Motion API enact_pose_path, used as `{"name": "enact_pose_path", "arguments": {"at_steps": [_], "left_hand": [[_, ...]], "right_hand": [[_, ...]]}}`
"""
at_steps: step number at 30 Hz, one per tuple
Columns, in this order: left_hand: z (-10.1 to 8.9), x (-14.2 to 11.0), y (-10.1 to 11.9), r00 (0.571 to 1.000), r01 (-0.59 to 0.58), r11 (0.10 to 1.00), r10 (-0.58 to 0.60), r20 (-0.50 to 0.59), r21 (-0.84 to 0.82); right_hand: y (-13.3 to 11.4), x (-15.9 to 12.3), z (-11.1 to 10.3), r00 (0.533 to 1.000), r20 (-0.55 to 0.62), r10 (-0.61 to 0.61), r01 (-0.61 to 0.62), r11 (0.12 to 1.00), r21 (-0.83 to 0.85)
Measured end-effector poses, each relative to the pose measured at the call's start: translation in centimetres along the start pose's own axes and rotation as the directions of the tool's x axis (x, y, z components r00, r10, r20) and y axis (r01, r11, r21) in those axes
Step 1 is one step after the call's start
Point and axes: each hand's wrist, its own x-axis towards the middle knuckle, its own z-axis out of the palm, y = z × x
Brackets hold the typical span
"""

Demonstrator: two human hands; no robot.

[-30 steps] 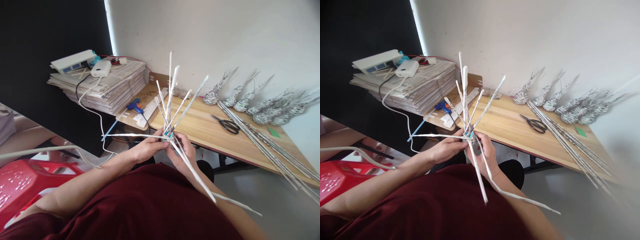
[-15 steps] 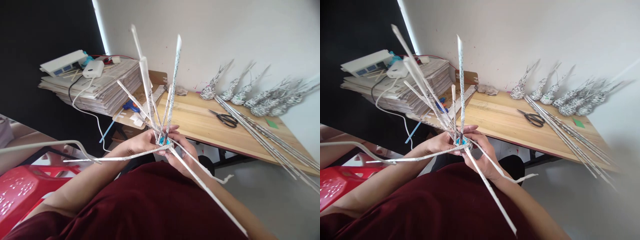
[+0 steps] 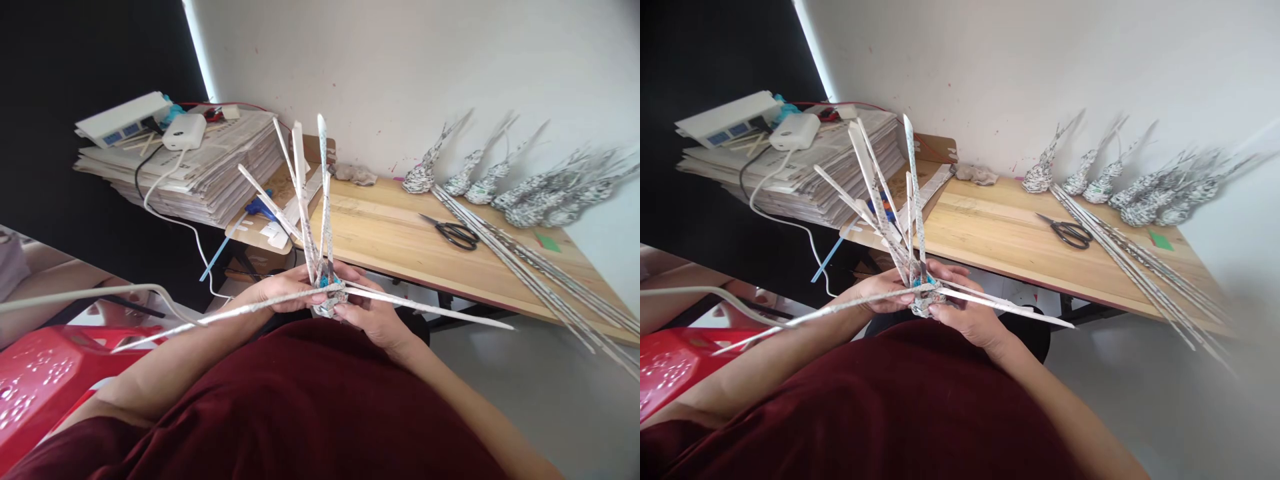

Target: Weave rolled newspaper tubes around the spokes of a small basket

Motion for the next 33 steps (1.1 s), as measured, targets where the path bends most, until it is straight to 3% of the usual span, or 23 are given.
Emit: {"name": "enact_pose_path", "arguments": {"at_steps": [4,8,10,13,16,18,20,23,27,29,33], "left_hand": [[0.5,-0.1,-0.2,0.995,-0.007,0.996,-0.003,-0.103,-0.093],[0.3,-0.1,-0.5,0.992,-0.024,0.991,0.007,-0.123,-0.132],[0.0,-0.1,-0.8,0.992,-0.03,0.989,0.012,-0.126,-0.142],[-0.4,-0.2,-1.0,0.988,-0.058,0.989,0.038,-0.149,-0.133],[-0.4,-0.4,-0.9,0.982,-0.083,0.991,0.064,-0.18,-0.101],[-0.3,-0.5,-0.7,0.977,-0.09,0.993,0.072,-0.202,-0.078],[-0.2,-0.5,-0.6,0.971,-0.098,0.994,0.083,-0.223,-0.054],[-0.3,-0.4,-0.9,0.967,-0.11,0.994,0.111,-0.228,0.018],[-0.6,-0.5,-1.5,0.97,-0.09,0.99,0.113,-0.217,0.113],[-0.6,-0.6,-1.6,0.966,-0.09,0.989,0.115,-0.232,0.116],[-0.4,-0.7,-1.6,0.959,-0.104,0.99,0.124,-0.256,0.091]], "right_hand": [[0.2,0.0,0.3,0.996,-0.062,0.061,-0.058,0.997,0.048],[0.4,0.2,0.3,0.991,-0.107,0.079,-0.077,0.997,0.021],[0.8,0.2,0.0,0.993,-0.111,0.04,-0.045,0.998,-0.045],[1.2,-0.2,-0.6,0.985,-0.156,-0.07,0.023,0.959,-0.281],[0.8,-1.3,-0.9,0.963,-0.205,-0.176,0.036,0.834,-0.551],[0.0,-2.0,-0.8,0.951,-0.162,-0.264,0.084,0.723,-0.686],[-1.0,-2.5,-0.5,0.911,-0.049,-0.409,0.223,0.59,-0.776],[-2.4,-2.2,0.1,0.798,0.165,-0.579,0.42,0.339,-0.842],[-3.0,-0.7,0.7,0.768,0.355,-0.533,0.467,0.087,-0.88],[-2.9,-0.3,0.9,0.756,0.376,-0.536,0.475,0.052,-0.879],[-2.7,-0.5,1.0,0.717,0.363,-0.595,0.528,0.123,-0.84]]}}
